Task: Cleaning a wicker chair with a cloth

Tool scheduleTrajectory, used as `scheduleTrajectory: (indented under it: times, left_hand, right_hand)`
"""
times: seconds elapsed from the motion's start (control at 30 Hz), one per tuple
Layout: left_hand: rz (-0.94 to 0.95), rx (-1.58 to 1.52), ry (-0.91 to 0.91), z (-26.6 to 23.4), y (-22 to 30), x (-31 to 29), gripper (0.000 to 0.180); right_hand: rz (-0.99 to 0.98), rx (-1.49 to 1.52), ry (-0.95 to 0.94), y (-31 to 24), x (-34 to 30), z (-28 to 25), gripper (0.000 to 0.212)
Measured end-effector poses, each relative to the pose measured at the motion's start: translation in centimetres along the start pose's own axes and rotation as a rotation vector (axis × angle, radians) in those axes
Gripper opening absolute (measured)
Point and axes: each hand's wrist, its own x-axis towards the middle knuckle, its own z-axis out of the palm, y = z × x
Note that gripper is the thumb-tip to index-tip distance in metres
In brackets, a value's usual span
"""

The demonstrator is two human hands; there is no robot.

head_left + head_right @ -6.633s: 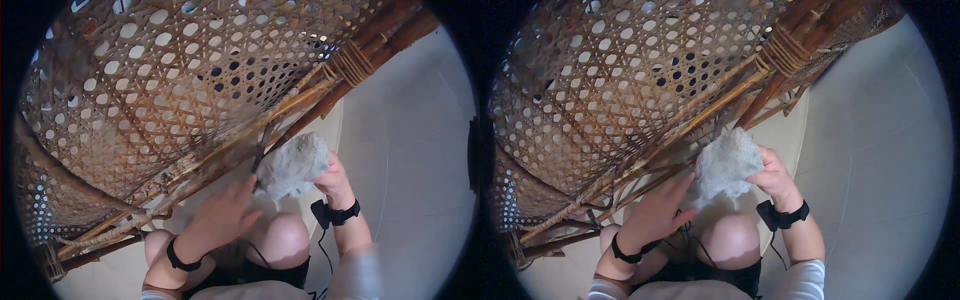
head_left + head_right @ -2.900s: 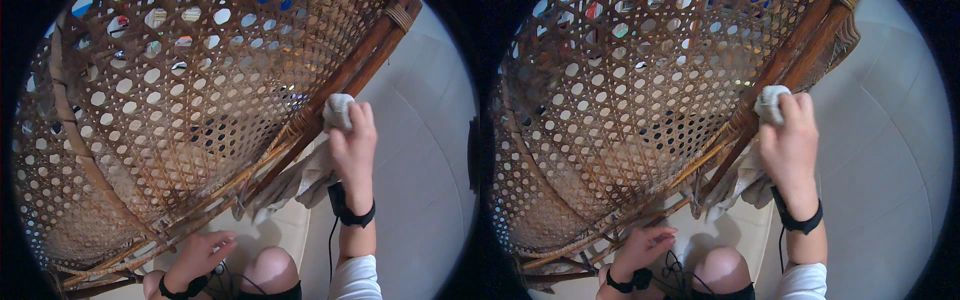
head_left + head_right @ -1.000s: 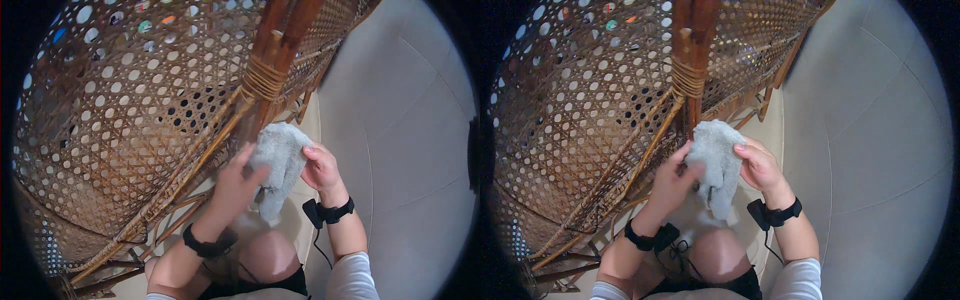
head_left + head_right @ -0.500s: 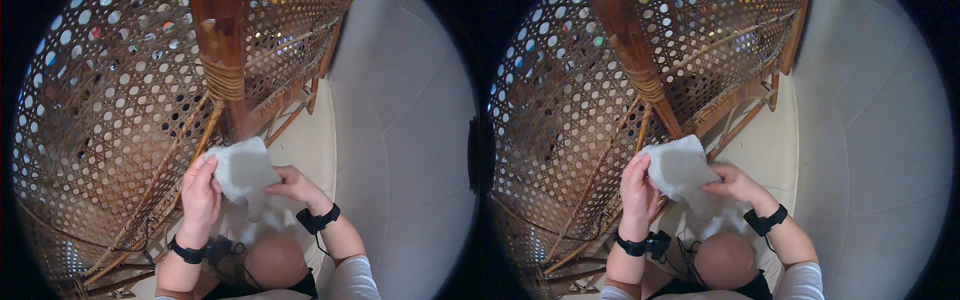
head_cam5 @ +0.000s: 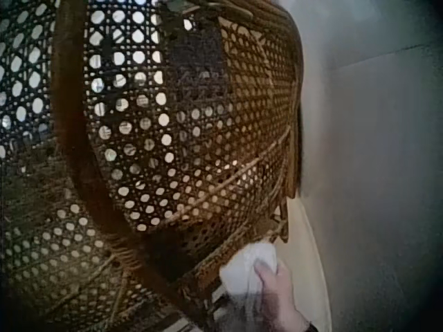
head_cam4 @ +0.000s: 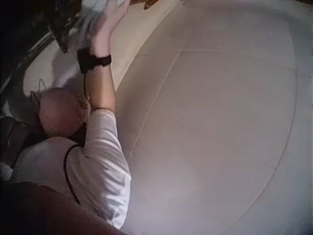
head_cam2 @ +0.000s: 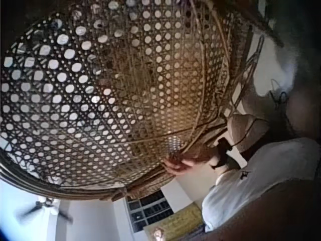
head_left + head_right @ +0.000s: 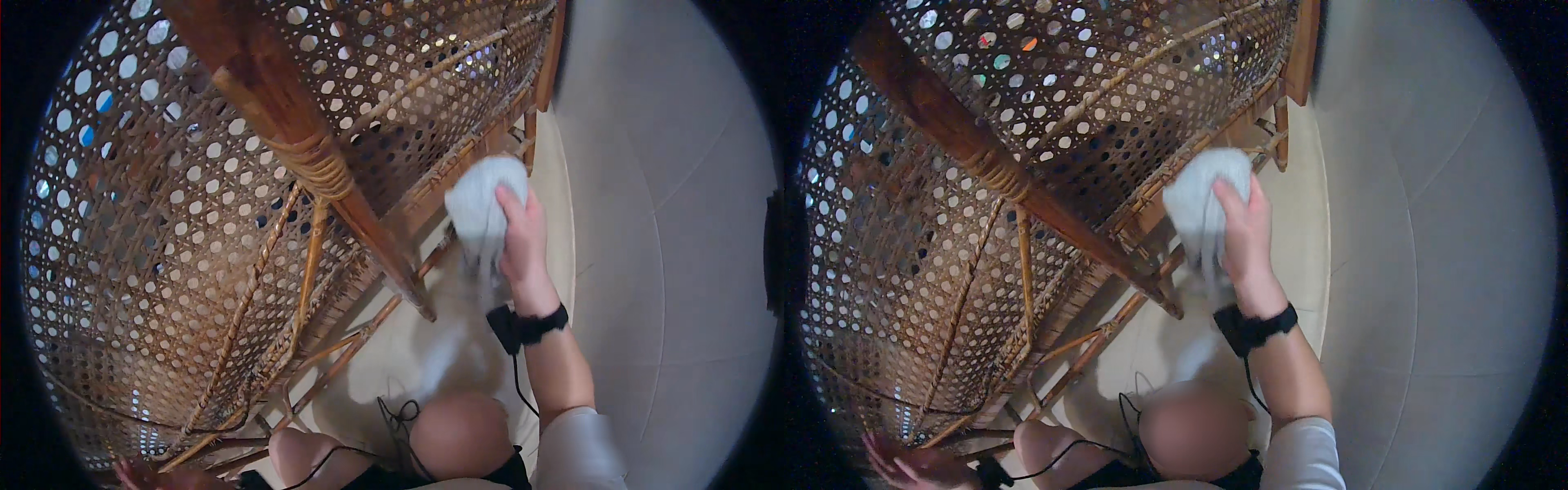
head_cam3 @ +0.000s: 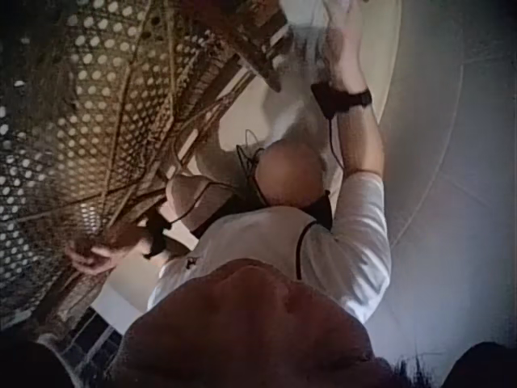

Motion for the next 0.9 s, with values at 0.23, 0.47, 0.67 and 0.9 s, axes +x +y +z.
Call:
scheduleTrajectory:
  times: [0.23, 0.47, 0.67, 0.9]
  left_hand:
    - [-0.424, -0.225, -0.297, 0.9, -2.3, -1.4, 0.073]
    - [-0.845, -0.251, -0.433, 3.4, 0.5, -2.6, 0.066]
    - [-0.815, -0.284, -0.433, 4.5, 0.4, -3.8, 0.056]
    - [-0.766, -0.274, -0.423, 5.3, 0.1, -4.5, 0.054]
  right_hand:
    - [-0.530, -1.327, 0.151, 5.4, 8.2, -0.7, 0.035]
    - [-0.573, -1.493, -0.015, 6.9, 3.6, 2.8, 0.025]
    - [-0.564, -1.372, -0.232, 8.0, 0.1, 3.6, 0.027]
    - [-0.302, -0.724, -0.311, 9.0, 1.9, -1.7, 0.035]
